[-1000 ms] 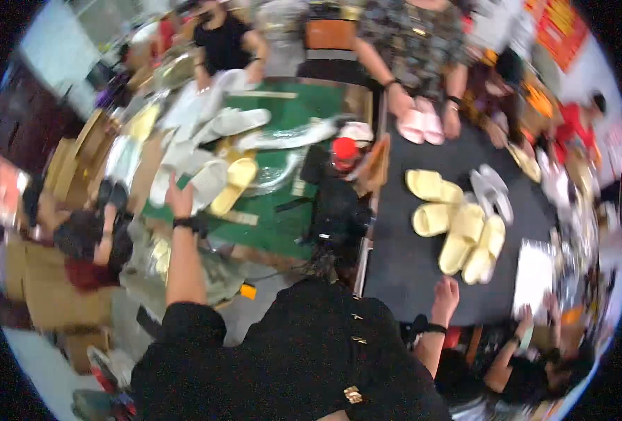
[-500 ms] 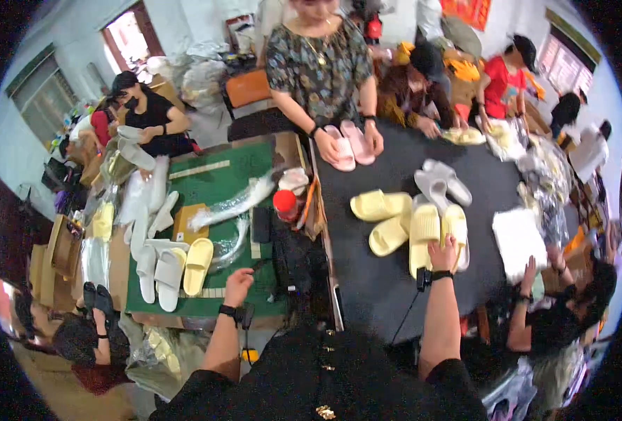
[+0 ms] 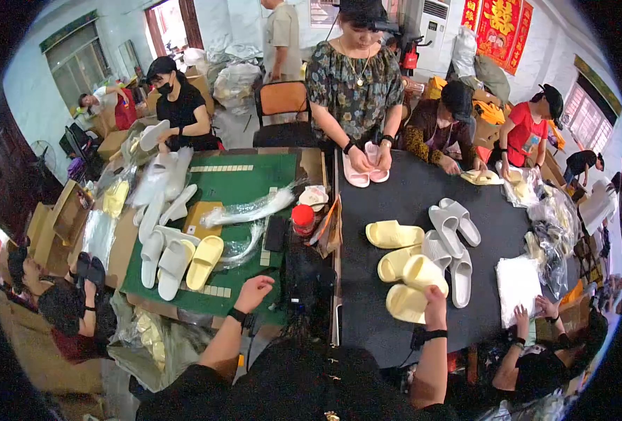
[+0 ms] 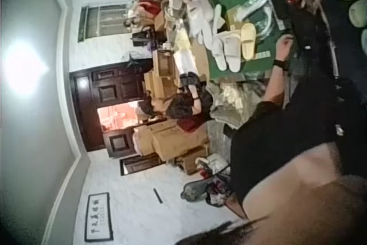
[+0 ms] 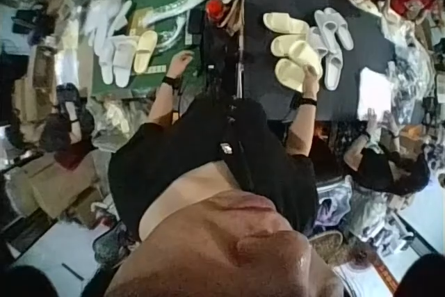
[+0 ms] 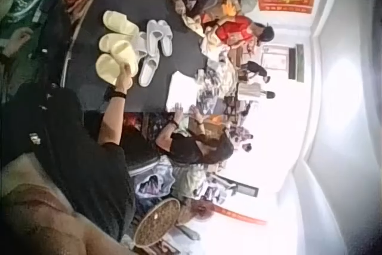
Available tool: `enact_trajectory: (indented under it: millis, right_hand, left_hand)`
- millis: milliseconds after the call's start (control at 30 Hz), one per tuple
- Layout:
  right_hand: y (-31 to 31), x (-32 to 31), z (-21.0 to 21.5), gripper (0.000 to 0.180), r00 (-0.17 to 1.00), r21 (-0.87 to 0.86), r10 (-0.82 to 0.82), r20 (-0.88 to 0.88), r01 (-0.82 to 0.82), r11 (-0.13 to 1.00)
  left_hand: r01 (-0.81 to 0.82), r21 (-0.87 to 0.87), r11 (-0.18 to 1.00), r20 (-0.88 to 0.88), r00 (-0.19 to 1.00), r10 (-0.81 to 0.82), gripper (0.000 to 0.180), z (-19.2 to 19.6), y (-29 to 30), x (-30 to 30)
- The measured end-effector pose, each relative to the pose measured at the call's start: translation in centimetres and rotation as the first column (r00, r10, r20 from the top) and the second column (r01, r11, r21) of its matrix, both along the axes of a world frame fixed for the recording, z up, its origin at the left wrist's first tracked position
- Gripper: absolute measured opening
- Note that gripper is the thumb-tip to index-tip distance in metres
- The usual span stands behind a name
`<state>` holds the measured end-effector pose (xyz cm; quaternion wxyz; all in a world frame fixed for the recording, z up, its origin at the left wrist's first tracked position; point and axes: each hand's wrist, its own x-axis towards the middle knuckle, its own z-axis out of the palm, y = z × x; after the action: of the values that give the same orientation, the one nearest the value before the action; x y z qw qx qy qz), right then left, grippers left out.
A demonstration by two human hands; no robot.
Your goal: Assembling and inspecting slipper and sandal components at a manufacturing table.
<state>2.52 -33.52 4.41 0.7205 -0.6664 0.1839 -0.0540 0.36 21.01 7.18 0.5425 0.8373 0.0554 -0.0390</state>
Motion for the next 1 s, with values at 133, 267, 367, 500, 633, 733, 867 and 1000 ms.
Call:
enact_trajectory:
  millis: [133,267,367,500,633,733,867,1000]
  right_hand:
    - [6.7,-5.0,3.9,0.004,0.926,-0.167,0.340,-0.164,-0.366,0.916]
    - [8.6,-6.7,-0.1,0.010,0.833,-0.480,0.500,-0.237,-0.548,0.686]
    - [7.7,-7.5,-0.1,0.010,0.903,-0.695,0.424,-0.076,-0.353,0.626]
    - [8.0,-8.5,7.4,0.008,0.965,-0.735,0.245,-0.094,-0.233,0.637]
    - [7.9,-10.3,11.1,0.006,0.997,-0.902,0.066,0.035,0.003,0.432]
    - [6.7,-11.4,10.9,0.005,0.994,-0.878,-0.058,0.094,0.110,0.467]
    - [5.1,-12.0,9.8,0.004,0.964,-0.618,-0.231,0.129,0.260,0.742]
    - [4.6,-11.9,9.7,0.008,0.951,-0.299,-0.305,0.056,0.308,0.903]
  left_hand:
    - [0.163,-0.008,0.987,0.052,0.985,-0.162,0.017,0.8,-3.1,1.3]
    - [0.349,-0.215,0.912,0.075,0.937,-0.340,0.017,-0.2,-6.9,3.5]
    - [0.471,-0.218,0.855,0.091,0.882,-0.462,0.015,1.3,-10.2,4.5]
    - [0.564,-0.094,0.820,-0.025,0.822,-0.568,0.019,0.9,-11.9,4.6]
    - [0.597,-0.123,0.793,-0.099,0.788,-0.608,0.019,-0.5,-12.7,3.7]
    - [0.611,-0.131,0.780,-0.065,0.780,-0.622,0.019,-0.5,-13.7,3.2]
    - [0.650,-0.138,0.748,-0.085,0.744,-0.663,0.019,0.3,-14.8,2.9]
    - [0.664,-0.144,0.734,-0.042,0.736,-0.675,0.019,-0.5,-15.0,3.0]
